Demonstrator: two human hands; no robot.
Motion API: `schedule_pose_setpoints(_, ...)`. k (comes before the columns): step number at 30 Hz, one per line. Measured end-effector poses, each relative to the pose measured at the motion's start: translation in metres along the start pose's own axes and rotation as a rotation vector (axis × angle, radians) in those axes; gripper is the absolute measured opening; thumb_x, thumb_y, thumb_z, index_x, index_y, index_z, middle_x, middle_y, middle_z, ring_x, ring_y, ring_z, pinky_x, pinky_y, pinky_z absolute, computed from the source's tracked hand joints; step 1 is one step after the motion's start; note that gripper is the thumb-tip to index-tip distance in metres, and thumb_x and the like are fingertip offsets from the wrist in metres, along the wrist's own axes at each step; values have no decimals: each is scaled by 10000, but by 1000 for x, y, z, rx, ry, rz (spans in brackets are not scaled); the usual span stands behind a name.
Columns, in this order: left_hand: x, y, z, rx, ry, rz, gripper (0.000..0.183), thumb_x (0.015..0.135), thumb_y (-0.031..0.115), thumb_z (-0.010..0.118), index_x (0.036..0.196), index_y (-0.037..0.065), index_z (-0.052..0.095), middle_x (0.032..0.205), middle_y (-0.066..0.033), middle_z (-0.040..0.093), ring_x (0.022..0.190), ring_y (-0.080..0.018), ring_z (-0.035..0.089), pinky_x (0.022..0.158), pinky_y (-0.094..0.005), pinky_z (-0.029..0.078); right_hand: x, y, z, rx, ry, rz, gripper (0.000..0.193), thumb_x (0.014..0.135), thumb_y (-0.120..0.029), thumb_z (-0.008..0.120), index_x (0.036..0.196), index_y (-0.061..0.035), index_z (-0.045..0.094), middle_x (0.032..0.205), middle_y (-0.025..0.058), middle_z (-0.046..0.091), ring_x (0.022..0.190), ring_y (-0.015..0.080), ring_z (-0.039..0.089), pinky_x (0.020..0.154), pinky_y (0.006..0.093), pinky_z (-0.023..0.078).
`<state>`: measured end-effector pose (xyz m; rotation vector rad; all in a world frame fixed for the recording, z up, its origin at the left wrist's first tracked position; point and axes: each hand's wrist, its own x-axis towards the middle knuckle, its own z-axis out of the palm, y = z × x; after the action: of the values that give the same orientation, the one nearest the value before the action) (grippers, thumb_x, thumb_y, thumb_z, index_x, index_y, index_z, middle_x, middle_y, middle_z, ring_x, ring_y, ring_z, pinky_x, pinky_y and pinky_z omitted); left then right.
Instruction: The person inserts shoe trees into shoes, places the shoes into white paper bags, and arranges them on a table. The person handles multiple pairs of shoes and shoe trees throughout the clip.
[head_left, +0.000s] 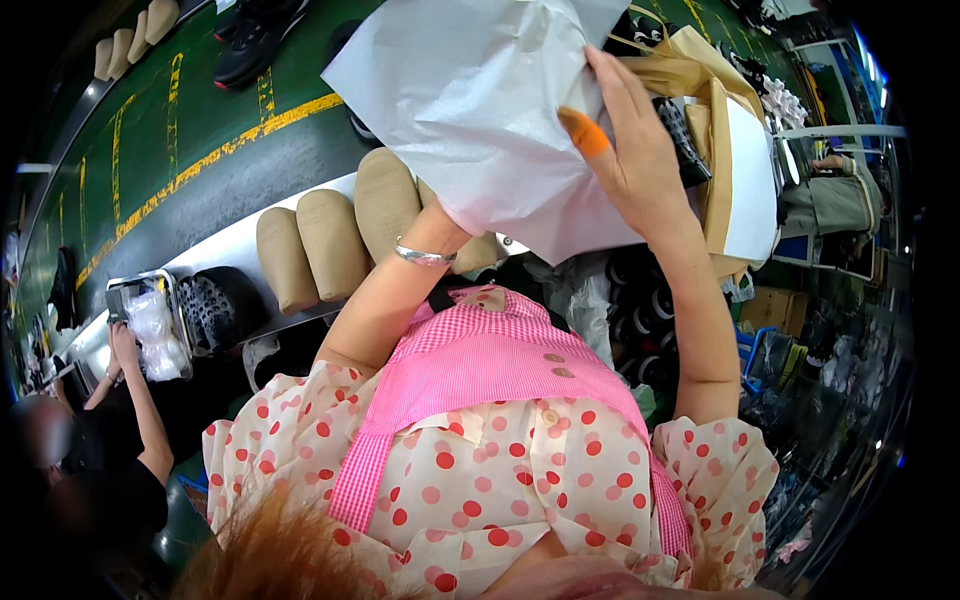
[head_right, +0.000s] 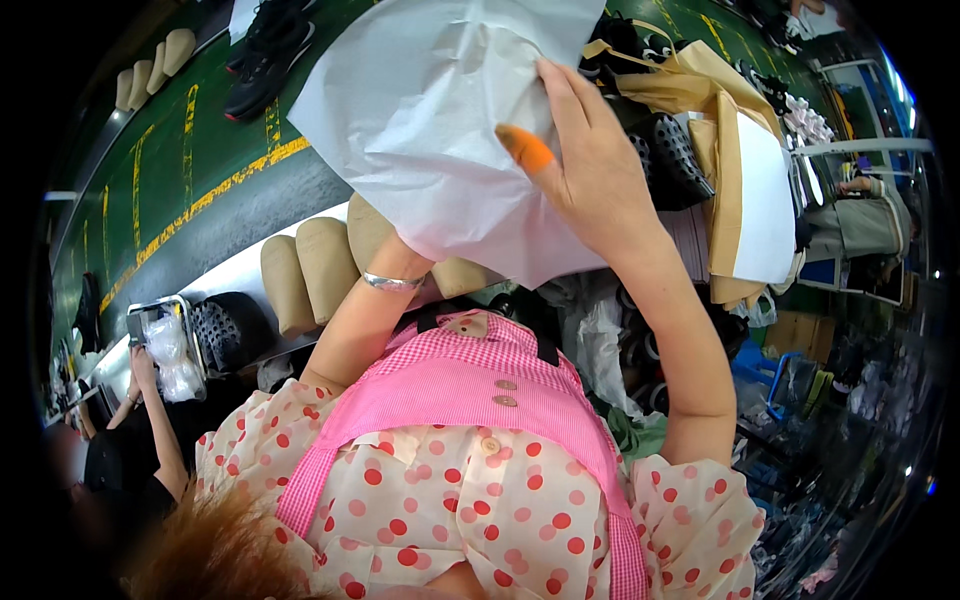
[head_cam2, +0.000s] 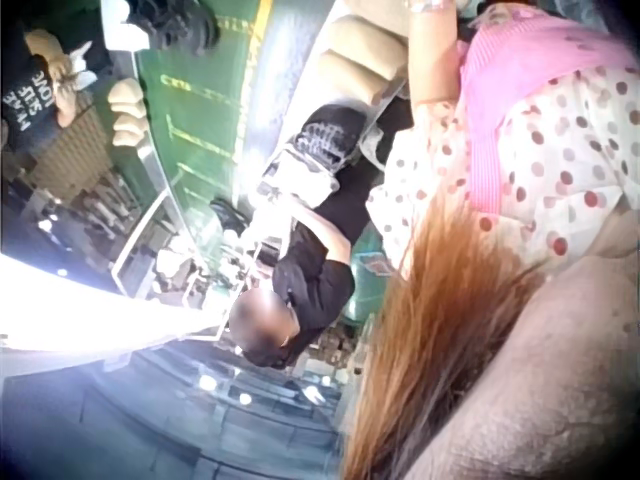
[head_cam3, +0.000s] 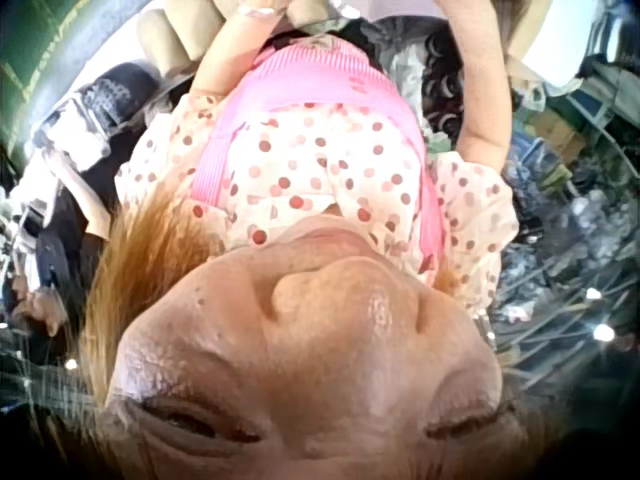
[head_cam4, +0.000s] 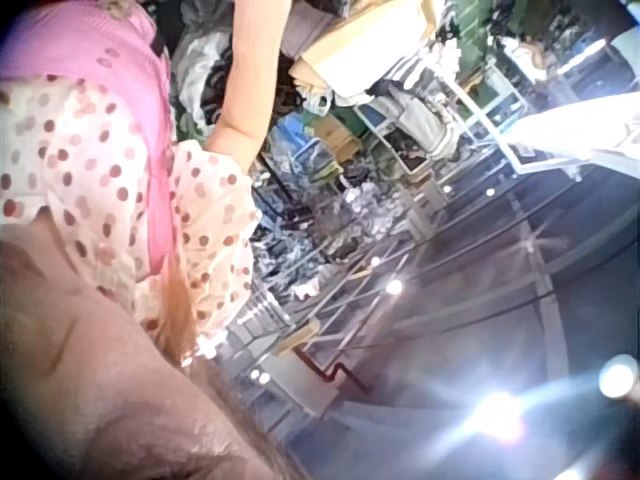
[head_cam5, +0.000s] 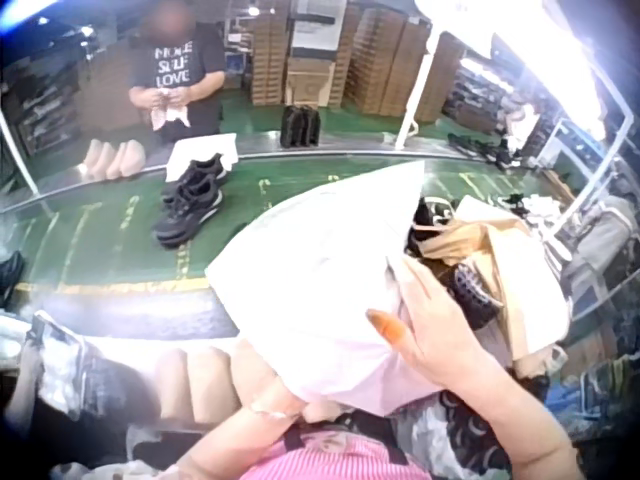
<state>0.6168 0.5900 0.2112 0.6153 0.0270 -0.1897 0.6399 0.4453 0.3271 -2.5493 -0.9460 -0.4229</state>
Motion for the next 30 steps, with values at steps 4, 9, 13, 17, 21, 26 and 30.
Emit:
schedule_pose_setpoints(4, -5, 7, -4, 49, 50, 16, 246, 957, 138, 547, 1150, -7, 598, 1085, -94, 656, 961, -183, 630, 806, -327, 517, -19, 7, 14, 205, -131, 223, 830, 893, -493, 611, 1459, 5, 264, 1334, 269, 486, 1241, 375, 500, 1021, 390, 403)
schedule_pose_setpoints(9, -9, 16, -9, 104, 111, 25, 233, 961, 137, 531, 1123, -11, 609, 1066, -99, 661, 940, -186, 635, 786, -323, 519, -30, 1, 14, 576, -236, 581, 739, 887, -423, 651, 1410, 13, 363, 1218, 188, 589, 1154, 269, 562, 982, 331, 419)
schedule_pose_setpoints(13, -7, 37, -19, 210, 172, 32, 228, 965, 137, 519, 1101, -15, 619, 1052, -103, 666, 924, -189, 638, 769, -319, 521, -35, 1, 23, 939, -211, 690, 589, 896, -357, 660, 1314, 19, 483, 1145, 89, 614, 1026, 147, 568, 913, 280, 440)
schedule_pose_setpoints(17, -8, 82, -41, 603, 342, 205, 227, 968, 136, 506, 1080, -19, 628, 1037, -107, 670, 908, -192, 642, 753, -316, 522, -39, 8, 18, 1198, -104, 965, 518, 902, -331, 655, 1243, 37, 528, 1112, 78, 622, 961, 122, 572, 865, 266, 453)
schedule_pose_setpoints(21, -40, 84, -14, 1304, 291, 741, 236, 956, 144, 537, 1071, -45, 618, 1023, -133, 666, 915, -179, 632, 766, -300, 511, -52, 14, 49, 995, -34, 858, 544, 883, -371, 665, 1201, 53, 542, 1045, 97, 641, 926, 133, 583, 823, 268, 469)
schedule_pose_setpoints(26, 3, 28, 4, 1069, 391, 565, 344, 884, 280, 636, 1013, -38, 627, 995, -113, 653, 903, -182, 612, 784, -306, 486, -42, -32, 66, 597, 18, 725, 649, 855, -445, 656, 1267, 29, 490, 1104, 241, 641, 1018, 366, 634, 888, 379, 475)
schedule_pose_setpoints(30, -6, 47, 2, 701, 435, 188, 365, 862, 288, 673, 1046, -23, 622, 960, -78, 648, 846, -129, 586, 739, -254, 474, -57, -40, 58, 436, -182, 567, 703, 849, -437, 665, 1328, 26, 443, 1188, 276, 580, 1131, 411, 556, 951, 416, 437)
